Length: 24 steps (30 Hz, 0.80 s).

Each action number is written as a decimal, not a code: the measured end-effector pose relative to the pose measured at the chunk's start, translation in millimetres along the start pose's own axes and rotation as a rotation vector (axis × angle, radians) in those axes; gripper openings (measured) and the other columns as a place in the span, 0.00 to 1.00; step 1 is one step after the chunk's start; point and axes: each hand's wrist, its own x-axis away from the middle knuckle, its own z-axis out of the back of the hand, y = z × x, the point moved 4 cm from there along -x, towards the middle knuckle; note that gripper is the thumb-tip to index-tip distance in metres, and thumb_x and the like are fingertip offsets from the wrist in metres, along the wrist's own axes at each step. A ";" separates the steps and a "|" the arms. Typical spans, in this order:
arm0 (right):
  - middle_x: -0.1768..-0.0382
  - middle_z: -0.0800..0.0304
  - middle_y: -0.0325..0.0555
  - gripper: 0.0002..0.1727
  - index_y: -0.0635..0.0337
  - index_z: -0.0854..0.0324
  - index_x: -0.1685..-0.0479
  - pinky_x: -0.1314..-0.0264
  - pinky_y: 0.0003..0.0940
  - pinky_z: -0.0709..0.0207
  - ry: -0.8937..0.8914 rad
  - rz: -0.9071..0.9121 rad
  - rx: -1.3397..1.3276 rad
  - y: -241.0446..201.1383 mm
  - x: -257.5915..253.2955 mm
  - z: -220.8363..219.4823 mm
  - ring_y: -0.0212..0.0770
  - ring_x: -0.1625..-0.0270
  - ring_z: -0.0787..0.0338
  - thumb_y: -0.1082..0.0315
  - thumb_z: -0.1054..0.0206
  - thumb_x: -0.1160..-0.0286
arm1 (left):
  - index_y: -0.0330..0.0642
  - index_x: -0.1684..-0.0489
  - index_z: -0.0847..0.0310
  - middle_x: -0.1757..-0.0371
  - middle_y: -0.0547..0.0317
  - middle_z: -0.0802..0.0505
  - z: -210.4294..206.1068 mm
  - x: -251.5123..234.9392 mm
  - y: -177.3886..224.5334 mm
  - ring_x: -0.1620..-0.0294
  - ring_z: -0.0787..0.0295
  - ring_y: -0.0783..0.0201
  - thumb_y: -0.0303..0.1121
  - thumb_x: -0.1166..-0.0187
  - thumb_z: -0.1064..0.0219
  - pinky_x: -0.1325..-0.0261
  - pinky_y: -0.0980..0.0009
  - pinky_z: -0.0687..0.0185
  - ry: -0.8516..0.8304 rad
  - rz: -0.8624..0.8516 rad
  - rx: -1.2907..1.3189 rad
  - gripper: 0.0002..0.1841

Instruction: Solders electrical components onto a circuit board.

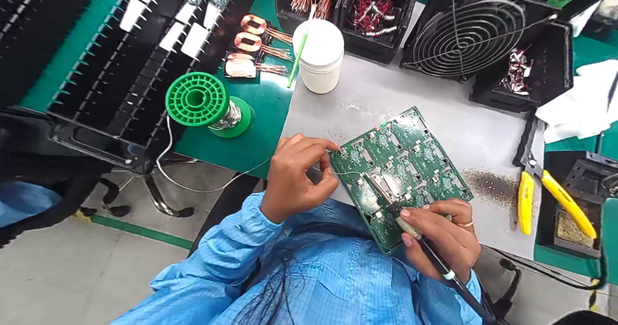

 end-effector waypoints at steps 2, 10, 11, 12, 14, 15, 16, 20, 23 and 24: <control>0.52 0.06 0.25 0.15 0.43 0.12 0.46 0.31 0.31 0.40 -0.010 -0.009 0.000 0.4 -0.5 -0.1 0.29 0.44 0.18 0.50 0.40 0.17 | 0.45 0.83 0.20 0.57 0.54 0.03 0.0 0.1 0.5 0.62 0.17 0.65 0.34 0.32 0.40 0.54 0.64 0.35 0.004 -0.003 0.001 0.10; 0.53 0.05 0.25 0.15 0.43 0.12 0.46 0.32 0.32 0.41 -0.025 -0.013 0.011 1.0 -0.9 -0.6 0.30 0.44 0.19 0.50 0.40 0.18 | 0.44 0.83 0.20 0.55 0.54 0.03 -0.7 -1.6 2.3 0.61 0.17 0.65 0.33 0.32 0.40 0.53 0.64 0.35 0.007 -0.006 -0.012 0.10; 0.53 0.05 0.25 0.15 0.43 0.12 0.46 0.32 0.32 0.41 -0.023 -0.013 0.011 1.1 -0.8 -0.7 0.30 0.45 0.19 0.50 0.39 0.18 | 0.44 0.83 0.20 0.55 0.54 0.03 -0.8 -2.0 2.6 0.61 0.17 0.65 0.33 0.32 0.40 0.53 0.64 0.34 0.008 -0.008 -0.010 0.10; 0.53 0.05 0.25 0.15 0.43 0.12 0.46 0.33 0.32 0.41 -0.023 -0.014 0.010 0.9 -0.8 -0.9 0.30 0.45 0.19 0.50 0.39 0.18 | 0.44 0.83 0.20 0.55 0.54 0.03 -0.8 -2.1 2.8 0.61 0.17 0.65 0.33 0.32 0.40 0.53 0.64 0.34 0.008 -0.010 -0.007 0.10; 0.54 0.05 0.25 0.15 0.43 0.12 0.47 0.33 0.32 0.41 -0.020 -0.014 0.014 0.7 -1.0 -1.3 0.29 0.45 0.19 0.50 0.39 0.18 | 0.45 0.83 0.21 0.55 0.54 0.03 -0.4 -2.4 2.8 0.61 0.17 0.65 0.33 0.32 0.40 0.54 0.64 0.35 0.009 -0.013 0.000 0.10; 0.54 0.06 0.25 0.15 0.43 0.12 0.47 0.33 0.32 0.41 -0.022 -0.014 0.015 0.6 -1.1 -1.3 0.29 0.45 0.19 0.50 0.40 0.18 | 0.45 0.83 0.21 0.56 0.54 0.03 -0.4 -2.5 2.9 0.61 0.18 0.66 0.33 0.32 0.40 0.53 0.64 0.35 0.009 -0.014 0.003 0.10; 0.54 0.06 0.25 0.15 0.43 0.12 0.47 0.32 0.32 0.41 -0.025 -0.014 0.015 0.5 -1.3 -1.3 0.29 0.45 0.19 0.50 0.40 0.18 | 0.45 0.83 0.21 0.56 0.54 0.03 -0.5 -2.6 3.1 0.61 0.18 0.65 0.33 0.32 0.40 0.53 0.64 0.35 0.008 -0.016 0.003 0.10; 0.53 0.06 0.25 0.15 0.43 0.12 0.47 0.32 0.31 0.41 -0.030 -0.014 0.013 0.9 -1.6 -1.5 0.29 0.45 0.19 0.51 0.40 0.18 | 0.43 0.83 0.20 0.56 0.53 0.03 -1.0 -3.0 3.8 0.61 0.16 0.64 0.32 0.32 0.40 0.54 0.64 0.33 0.017 -0.026 0.004 0.10; 0.53 0.06 0.25 0.15 0.43 0.12 0.46 0.32 0.31 0.41 -0.028 -0.021 0.010 1.1 -1.5 -1.7 0.29 0.44 0.19 0.50 0.40 0.18 | 0.43 0.83 0.20 0.58 0.53 0.03 -0.8 -3.2 3.6 0.62 0.18 0.65 0.32 0.32 0.40 0.54 0.64 0.34 0.023 -0.028 0.012 0.10; 0.53 0.06 0.25 0.15 0.43 0.12 0.46 0.32 0.31 0.41 -0.029 -0.021 0.010 1.0 -1.6 -1.7 0.29 0.45 0.19 0.50 0.40 0.18 | 0.44 0.83 0.20 0.58 0.54 0.03 -1.1 -3.2 3.5 0.62 0.18 0.65 0.32 0.32 0.40 0.54 0.64 0.34 0.022 -0.030 0.013 0.10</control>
